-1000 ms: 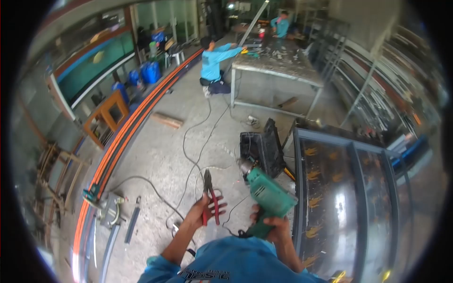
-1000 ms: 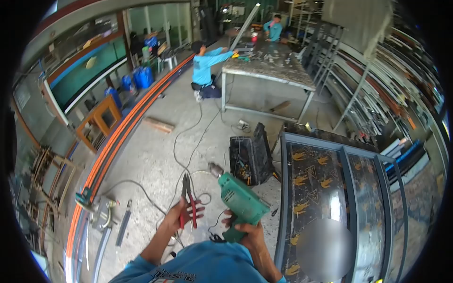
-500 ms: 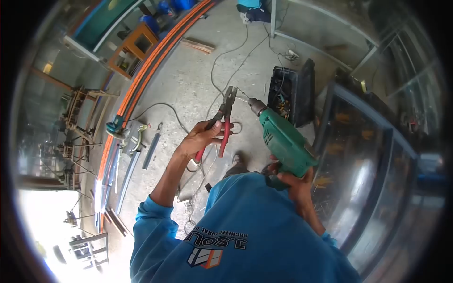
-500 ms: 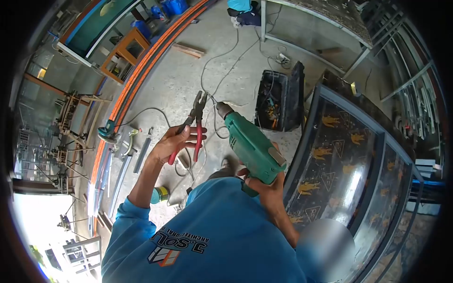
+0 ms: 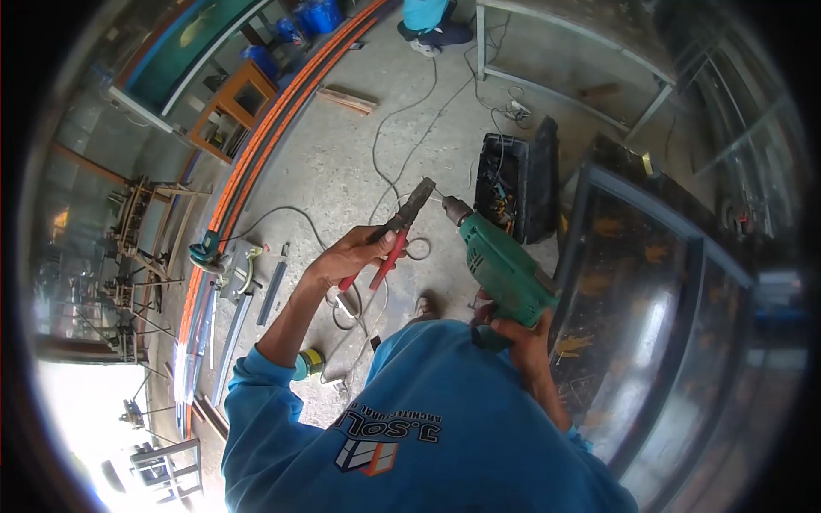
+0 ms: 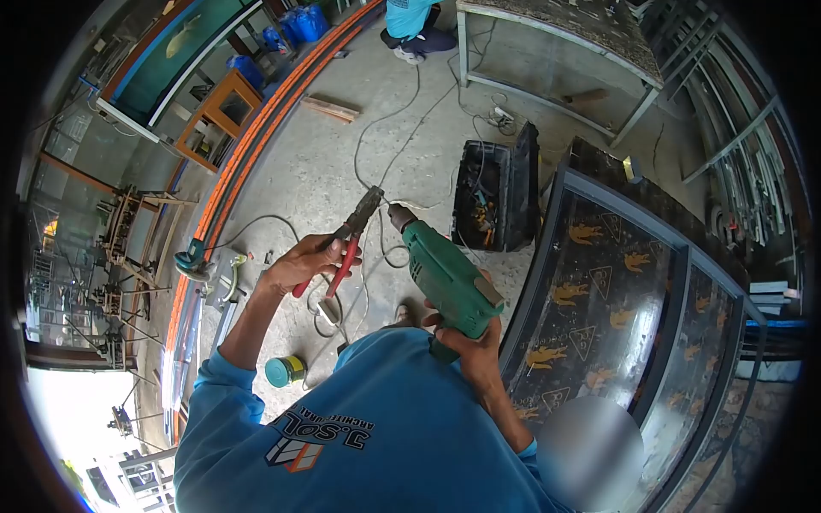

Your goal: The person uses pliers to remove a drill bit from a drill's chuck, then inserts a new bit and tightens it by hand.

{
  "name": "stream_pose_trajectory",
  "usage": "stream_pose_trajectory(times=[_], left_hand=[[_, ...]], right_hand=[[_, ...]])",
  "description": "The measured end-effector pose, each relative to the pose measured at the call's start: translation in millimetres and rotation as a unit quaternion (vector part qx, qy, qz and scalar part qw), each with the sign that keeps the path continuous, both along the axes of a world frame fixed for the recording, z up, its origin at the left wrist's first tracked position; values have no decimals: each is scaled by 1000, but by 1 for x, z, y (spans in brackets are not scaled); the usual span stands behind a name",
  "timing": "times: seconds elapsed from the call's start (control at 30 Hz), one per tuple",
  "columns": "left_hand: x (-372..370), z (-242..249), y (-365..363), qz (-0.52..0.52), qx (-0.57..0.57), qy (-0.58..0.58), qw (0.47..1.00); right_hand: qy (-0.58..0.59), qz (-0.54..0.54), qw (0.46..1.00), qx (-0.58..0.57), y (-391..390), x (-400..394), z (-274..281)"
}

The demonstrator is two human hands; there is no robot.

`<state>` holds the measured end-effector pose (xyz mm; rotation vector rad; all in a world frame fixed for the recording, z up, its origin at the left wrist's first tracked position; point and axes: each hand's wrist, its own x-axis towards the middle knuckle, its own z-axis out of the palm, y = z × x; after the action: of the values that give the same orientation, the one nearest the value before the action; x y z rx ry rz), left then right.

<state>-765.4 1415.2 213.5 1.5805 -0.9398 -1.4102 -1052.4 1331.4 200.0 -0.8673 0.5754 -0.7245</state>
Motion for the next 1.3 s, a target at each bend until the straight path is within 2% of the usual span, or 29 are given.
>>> stream_pose_trajectory(times=[0.43,0.53,0.83,0.93,1.07,1.2,1.3], left_hand=[[1,-6,-8,-4,5,1,1000],[10,-6,-16,-50,34,-45,997],[9,-7,-19,-10,-56,-32,998],[11,-7,-21,-35,-9,-73,997],[10,-19,-23,-22,-54,-56,997],[6,-13,-27,-45,-24,-68,996],[1,-12,-28,-35,-41,-106,993]], right_hand=[[24,-18,999,14,2,7,1],[35,0,999,9,-3,8,1],[48,-7,998,-27,-3,11,6],[56,-11,998,-22,-4,13,12],[67,-4,998,-21,-7,11,8],[57,19,998,-8,-12,9,1],[66,-8,997,-42,-8,13,9]])
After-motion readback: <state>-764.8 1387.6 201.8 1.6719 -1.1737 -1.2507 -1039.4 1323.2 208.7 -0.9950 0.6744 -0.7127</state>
